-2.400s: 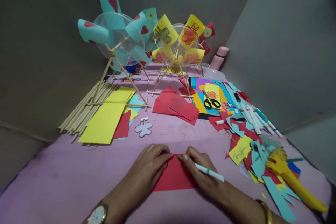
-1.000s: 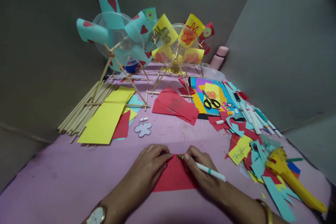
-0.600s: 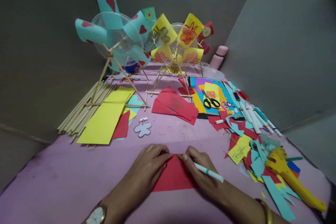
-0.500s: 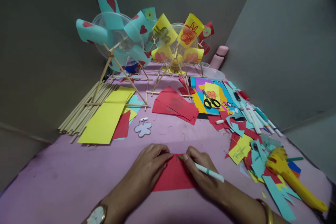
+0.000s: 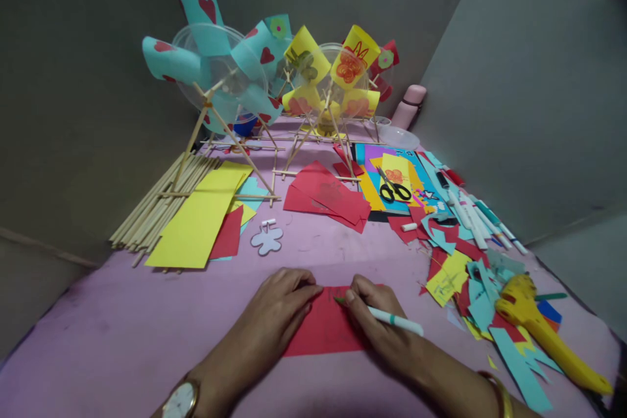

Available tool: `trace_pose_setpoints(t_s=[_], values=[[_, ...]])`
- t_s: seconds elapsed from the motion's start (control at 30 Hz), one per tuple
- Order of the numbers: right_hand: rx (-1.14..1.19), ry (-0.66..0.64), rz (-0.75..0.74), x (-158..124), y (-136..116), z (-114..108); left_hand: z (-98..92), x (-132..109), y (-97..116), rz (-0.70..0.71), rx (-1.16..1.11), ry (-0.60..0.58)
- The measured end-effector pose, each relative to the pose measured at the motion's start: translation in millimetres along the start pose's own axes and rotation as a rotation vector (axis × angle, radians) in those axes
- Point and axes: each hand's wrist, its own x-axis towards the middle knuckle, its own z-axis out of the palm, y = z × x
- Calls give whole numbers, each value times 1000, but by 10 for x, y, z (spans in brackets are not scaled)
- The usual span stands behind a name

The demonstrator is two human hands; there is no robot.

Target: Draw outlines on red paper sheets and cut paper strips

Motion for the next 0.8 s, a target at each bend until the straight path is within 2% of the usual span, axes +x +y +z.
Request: trace_pose_setpoints(t_s=[0.8], values=[[43, 8, 10, 1, -32, 1, -17, -3, 20, -7, 3, -2]])
